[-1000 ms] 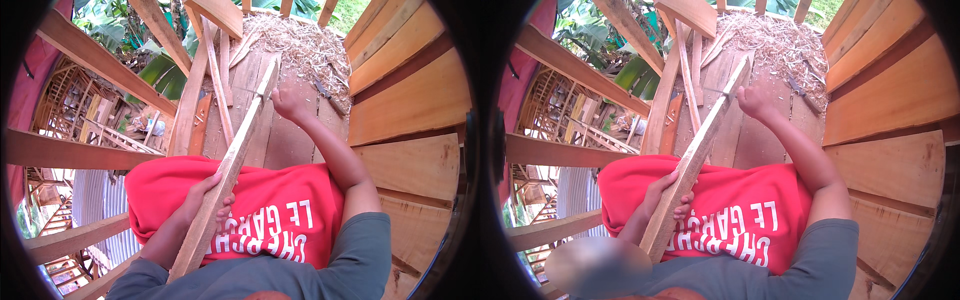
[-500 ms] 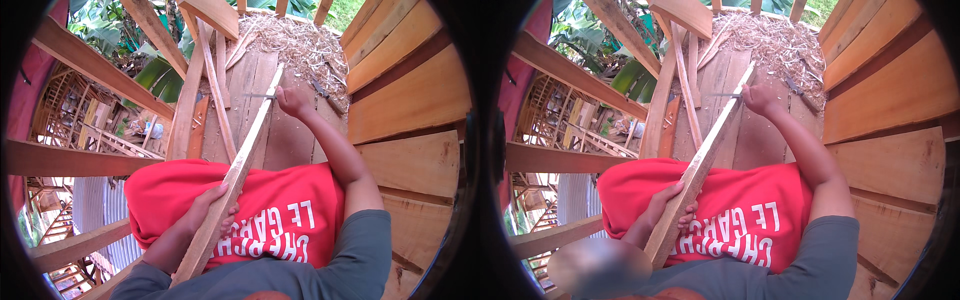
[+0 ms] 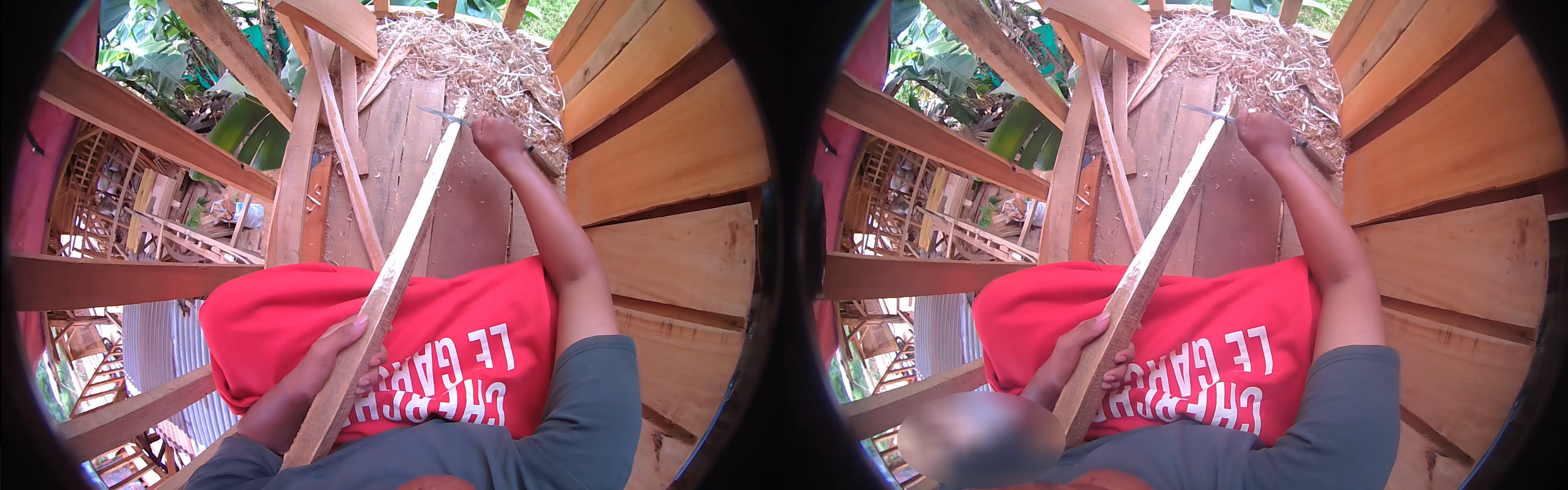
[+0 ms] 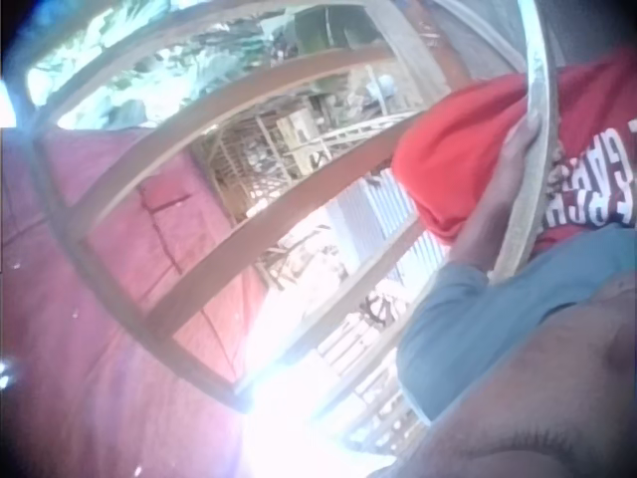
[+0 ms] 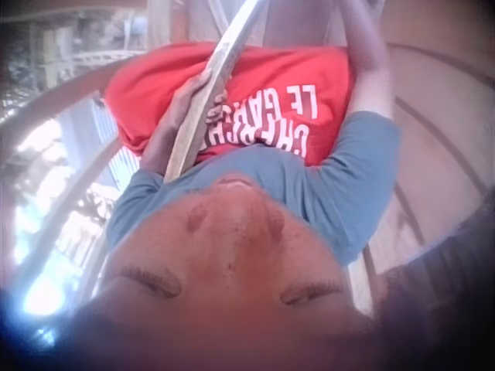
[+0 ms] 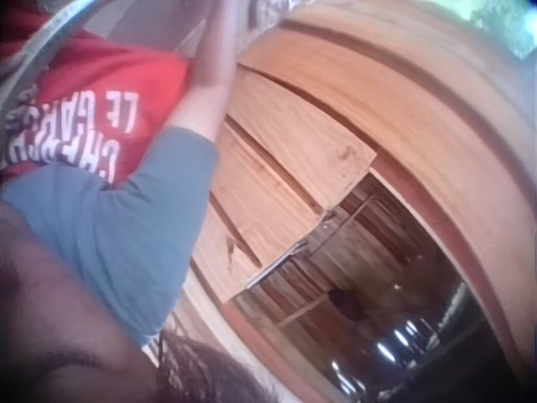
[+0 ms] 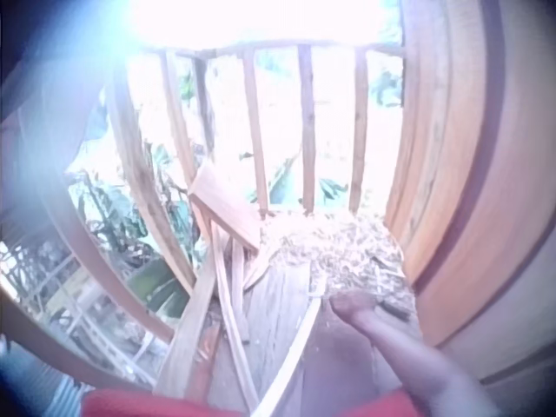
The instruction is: The person holds a long, thin piece of wood against their lap and uses a knife to shave off thin strips of wood. They repeatedly scrape the blade along the length of the wood to smooth the surface, creating a pile of wood shavings on the floor.
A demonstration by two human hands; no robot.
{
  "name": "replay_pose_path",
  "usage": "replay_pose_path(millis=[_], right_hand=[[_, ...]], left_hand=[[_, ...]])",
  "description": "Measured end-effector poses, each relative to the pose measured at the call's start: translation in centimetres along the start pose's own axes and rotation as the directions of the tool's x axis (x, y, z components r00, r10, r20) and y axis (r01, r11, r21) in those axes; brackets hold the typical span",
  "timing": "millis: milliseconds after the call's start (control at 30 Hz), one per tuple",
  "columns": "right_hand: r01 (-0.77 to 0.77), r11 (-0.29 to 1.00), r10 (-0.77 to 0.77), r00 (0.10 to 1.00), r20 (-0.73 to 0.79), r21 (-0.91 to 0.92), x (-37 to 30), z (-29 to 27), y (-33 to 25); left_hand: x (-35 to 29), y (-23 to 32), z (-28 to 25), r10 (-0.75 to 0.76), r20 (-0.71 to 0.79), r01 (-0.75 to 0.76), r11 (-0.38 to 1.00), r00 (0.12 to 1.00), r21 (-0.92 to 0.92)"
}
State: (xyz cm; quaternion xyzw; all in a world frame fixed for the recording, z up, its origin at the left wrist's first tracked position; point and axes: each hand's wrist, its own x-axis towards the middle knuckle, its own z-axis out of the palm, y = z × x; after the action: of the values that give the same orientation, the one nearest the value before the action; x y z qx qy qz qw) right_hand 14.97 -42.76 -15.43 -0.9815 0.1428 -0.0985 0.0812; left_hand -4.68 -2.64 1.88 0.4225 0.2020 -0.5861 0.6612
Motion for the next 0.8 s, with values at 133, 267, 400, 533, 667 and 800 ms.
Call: replay_pose_path(millis=[133,267,400,533,667,800], right_hand=[[0.155,0.987,-0.156,0.986,0.056,0.033,-0.8,-0.4,-1.9],[-0.259,0.966,0.259,0.966,-0.006,0.029,2.6,-1.3,3.1],[0.083,0.997,-0.083,0.993,0.084,0.003,0.0,-0.7,-0.7],[-0.167,0.986,0.161,0.971,-0.176,-0.023,2.3,-0.9,5.2],[-0.006,0.999,0.013,0.990,-0.139,0.051,0.2,-3.2,-0.2],[-0.233,0.970,0.179,0.881,-0.438,-0.074,1.4,-1.5,7.4]], left_hand=[[0.1,-0.3,-0.7,0.024,0.015,-0.024,0.999,1.000,-0.045],[-1.2,0.0,1.1,0.033,0.040,-0.035,0.998,0.999,0.060],[-0.6,0.1,0.1,0.021,0.035,-0.021,1.000,0.999,-0.005],[-1.2,0.0,0.7,0.061,0.049,-0.063,0.997,0.997,0.045],[-1.2,-0.1,0.0,0.076,0.058,-0.077,0.997,0.995,0.008],[-1.5,-0.3,1.4,0.063,0.122,-0.075,0.993,0.990,0.095]])
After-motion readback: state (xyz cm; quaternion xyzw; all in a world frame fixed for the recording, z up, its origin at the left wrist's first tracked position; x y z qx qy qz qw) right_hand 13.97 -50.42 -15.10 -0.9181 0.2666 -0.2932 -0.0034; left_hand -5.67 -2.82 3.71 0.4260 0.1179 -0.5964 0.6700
